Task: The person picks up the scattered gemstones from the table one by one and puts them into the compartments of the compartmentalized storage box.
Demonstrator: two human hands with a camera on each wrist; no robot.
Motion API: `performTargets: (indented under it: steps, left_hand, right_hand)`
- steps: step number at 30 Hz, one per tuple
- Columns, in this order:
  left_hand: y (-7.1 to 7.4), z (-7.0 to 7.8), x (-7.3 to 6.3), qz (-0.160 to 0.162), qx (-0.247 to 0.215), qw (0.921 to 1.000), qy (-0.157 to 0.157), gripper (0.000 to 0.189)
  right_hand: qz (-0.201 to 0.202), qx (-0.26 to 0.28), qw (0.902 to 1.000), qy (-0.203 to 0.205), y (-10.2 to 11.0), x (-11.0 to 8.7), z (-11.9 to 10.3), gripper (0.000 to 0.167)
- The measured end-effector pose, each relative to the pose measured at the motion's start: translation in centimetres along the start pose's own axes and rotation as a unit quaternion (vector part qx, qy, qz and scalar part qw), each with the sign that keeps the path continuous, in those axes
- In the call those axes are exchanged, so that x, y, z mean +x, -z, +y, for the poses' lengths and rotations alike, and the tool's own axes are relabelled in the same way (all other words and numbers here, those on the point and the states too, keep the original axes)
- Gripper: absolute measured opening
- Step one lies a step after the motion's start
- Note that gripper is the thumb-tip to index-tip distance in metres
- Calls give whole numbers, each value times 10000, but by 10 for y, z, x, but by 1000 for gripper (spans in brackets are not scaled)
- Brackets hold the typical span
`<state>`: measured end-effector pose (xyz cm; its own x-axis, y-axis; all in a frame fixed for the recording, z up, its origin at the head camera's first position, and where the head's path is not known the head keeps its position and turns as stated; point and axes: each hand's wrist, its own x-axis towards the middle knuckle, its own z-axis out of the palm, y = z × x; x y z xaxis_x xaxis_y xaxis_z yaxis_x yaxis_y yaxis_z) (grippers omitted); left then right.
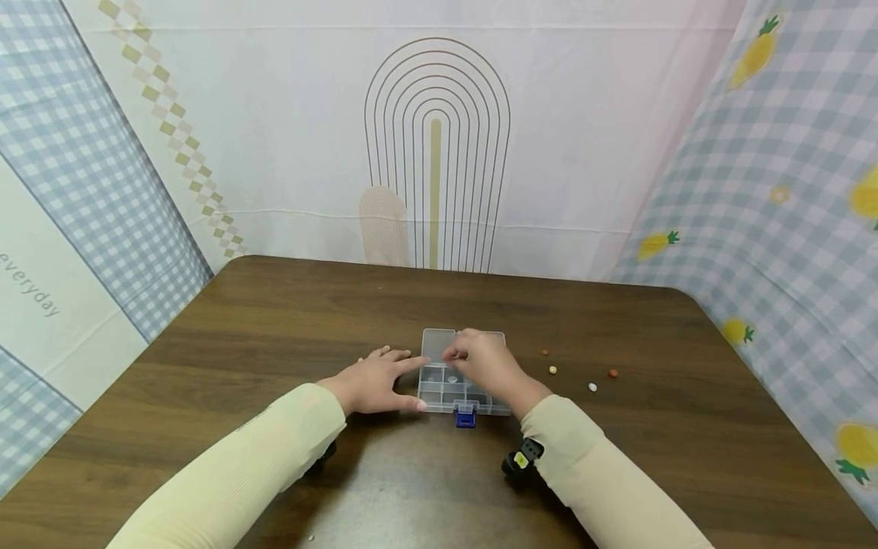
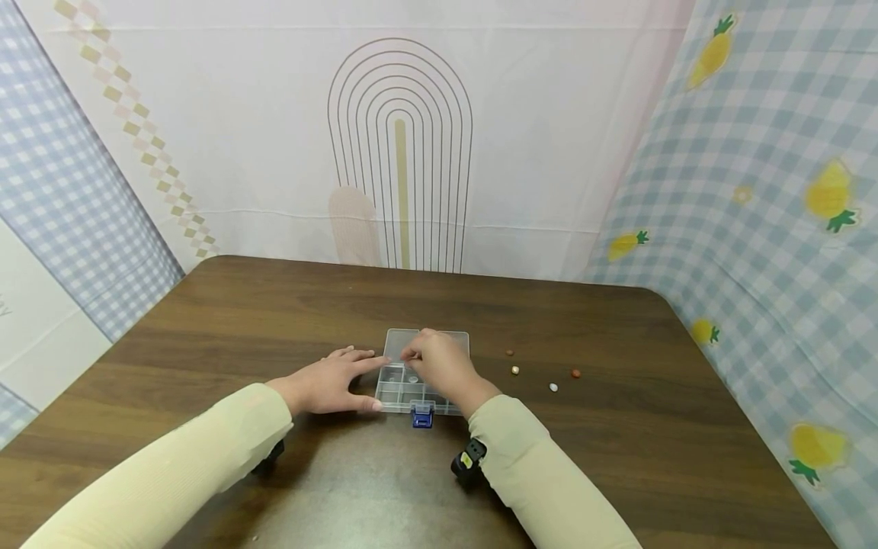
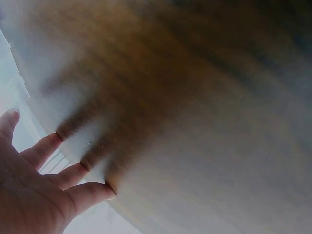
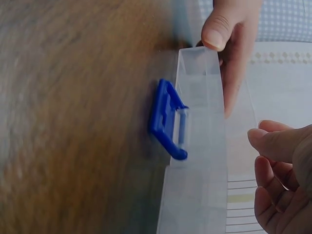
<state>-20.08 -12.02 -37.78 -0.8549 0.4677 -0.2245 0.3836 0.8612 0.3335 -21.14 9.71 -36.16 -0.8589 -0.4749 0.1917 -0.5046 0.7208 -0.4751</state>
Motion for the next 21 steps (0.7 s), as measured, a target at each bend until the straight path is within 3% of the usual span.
performTargets:
  steps: [21]
  left_hand:
    - [-1, -3, 0, -24, -120, 9999, -114, 83]
  right_hand:
    - [-292, -149, 9993, 161, -14, 6, -9, 11]
